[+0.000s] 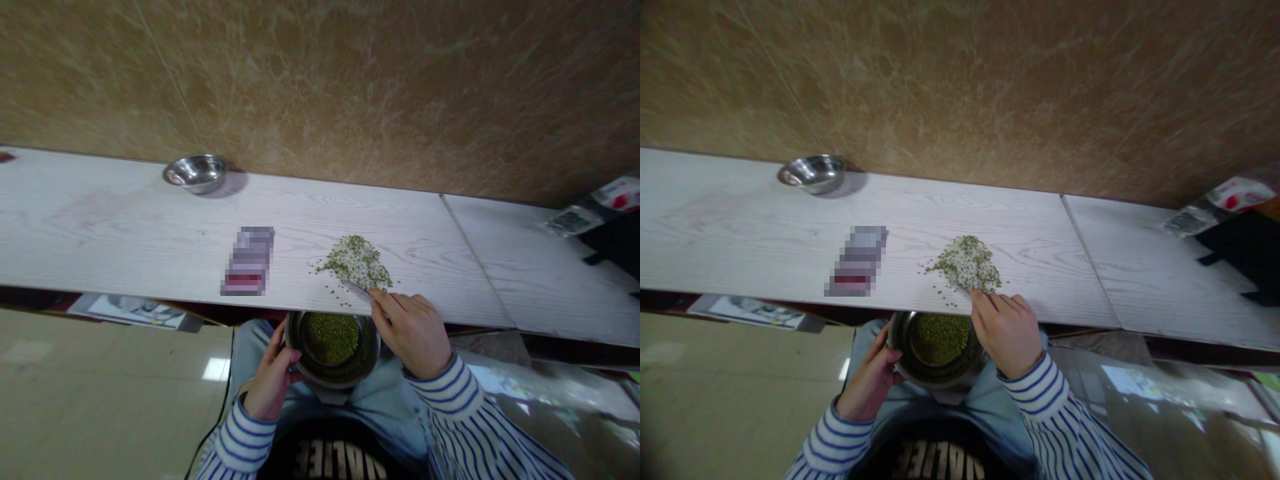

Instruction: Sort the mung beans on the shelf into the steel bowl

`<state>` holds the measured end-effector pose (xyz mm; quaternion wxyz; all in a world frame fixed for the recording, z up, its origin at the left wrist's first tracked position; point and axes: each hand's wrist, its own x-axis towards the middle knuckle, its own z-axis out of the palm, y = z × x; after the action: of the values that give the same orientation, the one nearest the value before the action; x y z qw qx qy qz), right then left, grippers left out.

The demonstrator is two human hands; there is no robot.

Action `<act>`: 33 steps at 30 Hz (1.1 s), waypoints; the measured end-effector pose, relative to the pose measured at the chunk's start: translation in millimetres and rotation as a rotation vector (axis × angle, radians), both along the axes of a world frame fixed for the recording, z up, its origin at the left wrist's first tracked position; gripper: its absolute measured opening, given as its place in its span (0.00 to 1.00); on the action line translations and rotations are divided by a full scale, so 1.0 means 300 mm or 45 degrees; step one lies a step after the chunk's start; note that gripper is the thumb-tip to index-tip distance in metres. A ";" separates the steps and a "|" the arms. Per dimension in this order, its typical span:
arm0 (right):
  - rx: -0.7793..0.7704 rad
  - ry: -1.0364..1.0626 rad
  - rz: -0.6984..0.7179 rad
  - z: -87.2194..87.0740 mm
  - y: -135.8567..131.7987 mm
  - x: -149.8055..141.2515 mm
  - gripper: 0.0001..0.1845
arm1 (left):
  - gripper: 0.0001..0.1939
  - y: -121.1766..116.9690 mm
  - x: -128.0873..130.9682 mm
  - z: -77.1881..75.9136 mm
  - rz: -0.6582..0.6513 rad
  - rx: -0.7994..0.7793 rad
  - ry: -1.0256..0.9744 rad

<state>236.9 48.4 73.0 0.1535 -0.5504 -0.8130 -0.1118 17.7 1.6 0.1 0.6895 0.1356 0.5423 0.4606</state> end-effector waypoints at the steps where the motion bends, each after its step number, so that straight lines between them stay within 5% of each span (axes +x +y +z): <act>1: -0.002 -0.003 0.006 -0.001 0.000 -0.001 0.11 | 0.35 -0.001 -0.003 0.001 0.003 0.001 -0.002; 22: -0.100 -0.075 0.158 0.007 0.077 -0.071 0.12 | 0.38 -0.004 -0.027 0.036 -0.043 -0.005 -0.024; 33: -0.183 -0.127 0.323 0.036 0.015 -0.053 0.12 | 0.35 0.021 -0.008 0.015 -0.127 0.012 -0.037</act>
<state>220.9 52.9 83.8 0.0858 -0.4467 -0.8885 -0.0603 15.2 8.0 4.5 0.7187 0.1589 0.5228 0.4300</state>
